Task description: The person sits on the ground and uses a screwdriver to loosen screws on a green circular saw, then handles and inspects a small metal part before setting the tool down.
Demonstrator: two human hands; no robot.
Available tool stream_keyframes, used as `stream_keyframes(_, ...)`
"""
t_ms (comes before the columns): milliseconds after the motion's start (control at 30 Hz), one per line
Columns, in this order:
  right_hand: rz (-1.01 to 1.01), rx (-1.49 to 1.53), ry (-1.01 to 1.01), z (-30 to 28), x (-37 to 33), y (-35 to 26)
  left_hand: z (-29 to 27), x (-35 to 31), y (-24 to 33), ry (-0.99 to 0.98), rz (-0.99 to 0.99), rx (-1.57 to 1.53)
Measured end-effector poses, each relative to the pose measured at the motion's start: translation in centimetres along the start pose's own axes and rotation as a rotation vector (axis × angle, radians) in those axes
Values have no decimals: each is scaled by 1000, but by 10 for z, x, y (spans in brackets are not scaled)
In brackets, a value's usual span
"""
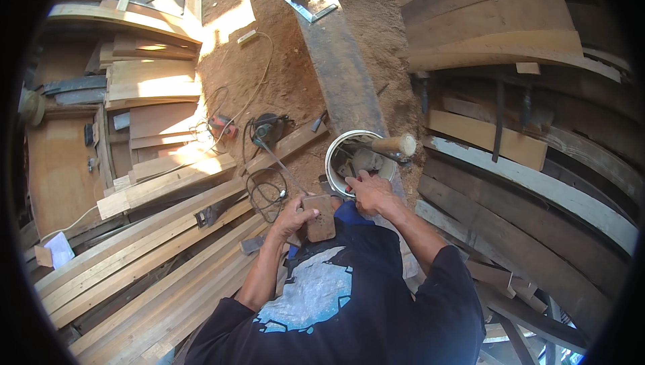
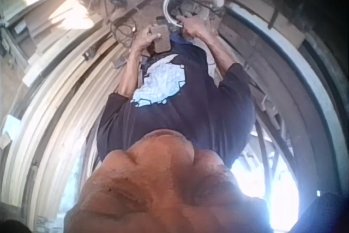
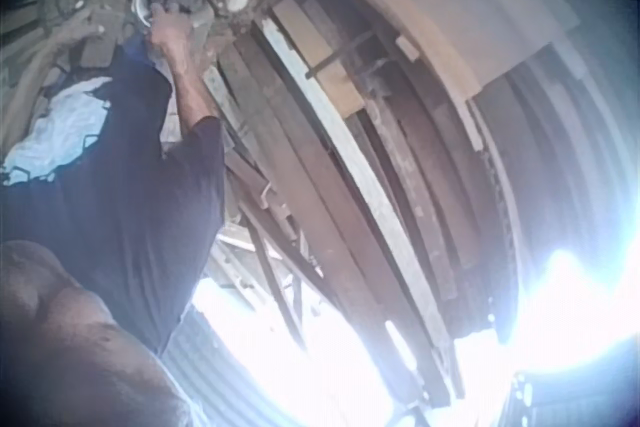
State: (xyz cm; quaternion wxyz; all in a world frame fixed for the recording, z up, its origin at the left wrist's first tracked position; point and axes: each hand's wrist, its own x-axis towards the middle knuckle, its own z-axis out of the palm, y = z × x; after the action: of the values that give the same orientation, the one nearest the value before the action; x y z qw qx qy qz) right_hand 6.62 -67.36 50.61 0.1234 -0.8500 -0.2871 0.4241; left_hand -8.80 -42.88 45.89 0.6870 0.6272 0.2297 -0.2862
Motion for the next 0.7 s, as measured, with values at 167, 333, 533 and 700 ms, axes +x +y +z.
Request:
stream_keyframes(167,-163,48,-117,-17,24,26,2,-6,2,15,4,20)
stream_keyframes(333,67,126,221,-48,0,24,4,-11,3,66,-9,1)
stream_keyframes(533,228,204,387,-43,-3,13,1,-10,4,28,-9,17)
stream_keyframes(700,223,403,545,-17,8,28,-1,-8,-4,47,-5,12)
